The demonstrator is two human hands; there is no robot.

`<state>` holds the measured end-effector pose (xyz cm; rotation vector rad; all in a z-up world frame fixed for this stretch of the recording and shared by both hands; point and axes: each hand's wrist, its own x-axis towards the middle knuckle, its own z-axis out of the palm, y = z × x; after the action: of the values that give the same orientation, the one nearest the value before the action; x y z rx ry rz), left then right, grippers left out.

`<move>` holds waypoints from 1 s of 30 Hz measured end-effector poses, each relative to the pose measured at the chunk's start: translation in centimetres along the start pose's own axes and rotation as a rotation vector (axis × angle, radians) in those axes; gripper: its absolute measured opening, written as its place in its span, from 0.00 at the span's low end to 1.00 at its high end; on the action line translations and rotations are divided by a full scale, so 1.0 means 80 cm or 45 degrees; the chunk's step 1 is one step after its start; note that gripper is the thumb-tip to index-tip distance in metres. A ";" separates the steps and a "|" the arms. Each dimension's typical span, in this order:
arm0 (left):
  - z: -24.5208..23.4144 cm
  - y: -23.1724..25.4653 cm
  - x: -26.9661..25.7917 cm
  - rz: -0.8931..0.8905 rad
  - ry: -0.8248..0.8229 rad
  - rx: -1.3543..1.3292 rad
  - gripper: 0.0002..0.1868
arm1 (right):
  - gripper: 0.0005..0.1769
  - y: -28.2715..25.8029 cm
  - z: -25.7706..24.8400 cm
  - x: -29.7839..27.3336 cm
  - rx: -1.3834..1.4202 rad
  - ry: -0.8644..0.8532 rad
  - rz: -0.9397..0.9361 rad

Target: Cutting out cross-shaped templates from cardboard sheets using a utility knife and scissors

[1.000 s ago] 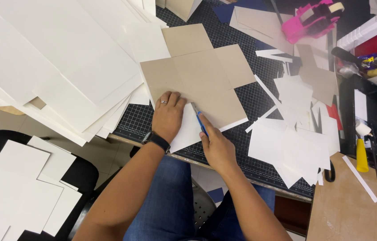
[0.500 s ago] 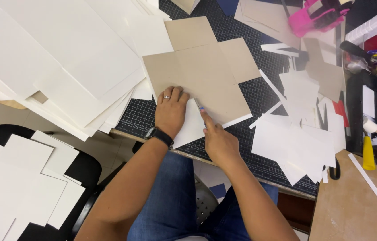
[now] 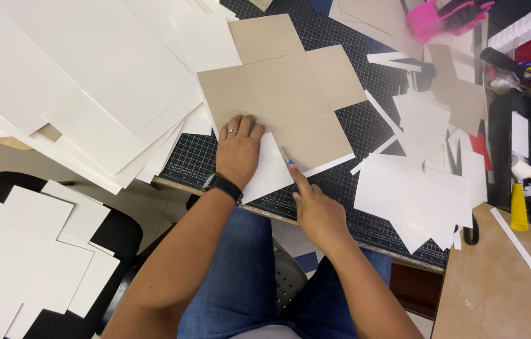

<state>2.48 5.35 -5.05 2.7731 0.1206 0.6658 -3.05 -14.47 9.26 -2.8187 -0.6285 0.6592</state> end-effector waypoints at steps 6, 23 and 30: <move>0.002 -0.001 0.002 0.004 -0.006 0.017 0.08 | 0.32 0.008 0.002 -0.016 -0.020 -0.001 -0.014; -0.001 0.002 0.001 0.020 0.040 0.011 0.06 | 0.33 0.036 0.020 -0.057 0.008 -0.013 -0.023; -0.005 -0.001 0.002 0.026 0.013 -0.007 0.07 | 0.33 0.042 0.021 -0.076 -0.006 -0.036 0.000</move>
<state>2.45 5.56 -4.67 2.7691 0.0927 0.6848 -7.57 -20.02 9.21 -2.8184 -0.6356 0.7001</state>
